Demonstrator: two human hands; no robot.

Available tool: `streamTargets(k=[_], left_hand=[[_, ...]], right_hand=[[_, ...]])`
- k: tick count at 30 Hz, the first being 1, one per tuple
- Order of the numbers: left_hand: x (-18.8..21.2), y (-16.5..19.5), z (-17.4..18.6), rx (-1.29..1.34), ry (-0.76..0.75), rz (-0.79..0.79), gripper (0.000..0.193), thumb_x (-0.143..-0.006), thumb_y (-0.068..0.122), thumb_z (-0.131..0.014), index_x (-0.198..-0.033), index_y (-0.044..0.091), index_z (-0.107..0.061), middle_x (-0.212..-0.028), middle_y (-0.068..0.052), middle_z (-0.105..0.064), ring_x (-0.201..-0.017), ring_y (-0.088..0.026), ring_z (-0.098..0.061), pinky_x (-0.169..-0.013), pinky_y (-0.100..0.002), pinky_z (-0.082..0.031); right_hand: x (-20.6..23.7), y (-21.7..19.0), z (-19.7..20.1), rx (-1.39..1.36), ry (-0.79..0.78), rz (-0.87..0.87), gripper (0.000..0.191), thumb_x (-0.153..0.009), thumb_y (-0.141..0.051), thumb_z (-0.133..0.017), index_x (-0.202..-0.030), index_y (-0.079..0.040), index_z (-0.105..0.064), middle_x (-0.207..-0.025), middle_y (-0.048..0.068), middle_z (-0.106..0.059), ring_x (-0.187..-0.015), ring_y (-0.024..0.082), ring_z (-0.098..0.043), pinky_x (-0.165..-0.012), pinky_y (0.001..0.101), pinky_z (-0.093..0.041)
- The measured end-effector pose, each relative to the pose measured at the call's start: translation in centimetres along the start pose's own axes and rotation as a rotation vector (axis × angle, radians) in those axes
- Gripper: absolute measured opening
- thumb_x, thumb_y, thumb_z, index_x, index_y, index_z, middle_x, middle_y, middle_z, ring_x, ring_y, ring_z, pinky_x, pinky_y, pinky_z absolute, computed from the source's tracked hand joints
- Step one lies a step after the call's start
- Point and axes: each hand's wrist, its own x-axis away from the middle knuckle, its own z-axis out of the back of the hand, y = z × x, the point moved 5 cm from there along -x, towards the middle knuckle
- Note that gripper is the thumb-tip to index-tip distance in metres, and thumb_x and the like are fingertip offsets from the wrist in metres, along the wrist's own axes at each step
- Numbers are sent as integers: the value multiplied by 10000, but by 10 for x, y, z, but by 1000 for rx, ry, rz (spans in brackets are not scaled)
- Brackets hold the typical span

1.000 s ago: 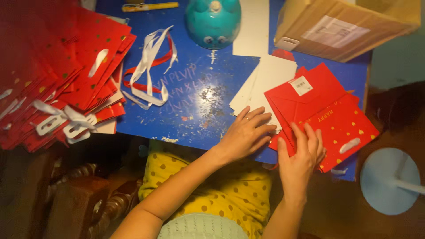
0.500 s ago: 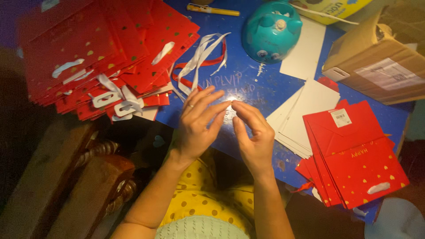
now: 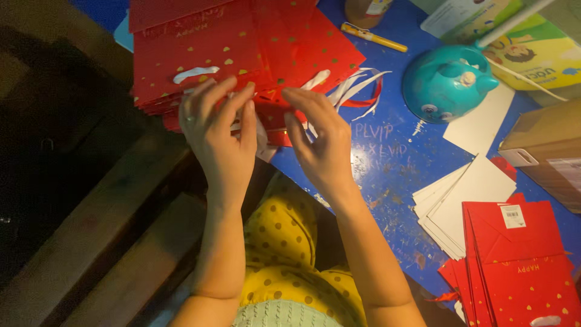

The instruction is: The person assembles red Valentine's Day gift bags by inserting white ribbons through the handles and tying them into bows. They then fold and seal the bottom of each bag to create a flat base, stacking the finished bags on the table.

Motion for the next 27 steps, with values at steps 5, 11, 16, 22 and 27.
streamTargets(k=[5, 11, 16, 22, 27], left_hand=[[-20, -33, -7, -182, 37, 151, 346, -1028, 162, -738, -1365, 180, -665, -1435, -26, -593, -1439, -315, -459, -1257, -662, -177], [-22, -51, -17, -285, -34, 185, 382, -979, 230, -733, -1347, 169, -652, -1440, -95, -578, -1408, -366, -440, -1174, -690, -143], [-16, -49, -23, -234, -112, 193, 350, -1005, 222, -713, -1345, 149, -669, -1407, -56, -614, -1308, -309, -530, -1187, -570, -304], [-11, -28, -21, -278, -114, 107, 358, -1009, 217, -712, -1354, 130, -671, -1403, -54, -614, -1258, -306, -542, -1122, -529, -358], [-5, 7, -9, -170, -157, 72, 350, -973, 234, -735, -1302, 123, -686, -1332, -70, -641, -1194, -318, -542, -1076, -525, -360]], right_hand=[[-40, 5, -28, 287, -27, 127, 395, -941, -33, -714, -1328, -52, -638, -1216, 117, -690, -1134, 331, -593, -1002, 419, -472], [-65, 28, -50, 512, 3, 130, 474, -984, -236, -730, -1390, -63, -557, -1129, 94, -699, -1083, 334, -587, -1001, 508, -418], [-72, 49, -65, 380, -58, -50, 566, -993, -334, -704, -1409, 0, -516, -1015, 129, -715, -992, 352, -607, -928, 509, -406], [-70, 78, -68, 217, -59, -229, 514, -950, -318, -728, -1335, 3, -614, -999, 185, -741, -907, 322, -712, -853, 438, -533], [-64, 88, -45, -282, -15, -237, 408, -993, -140, -673, -1351, 46, -608, -1078, 145, -762, -978, 172, -714, -879, 319, -580]])
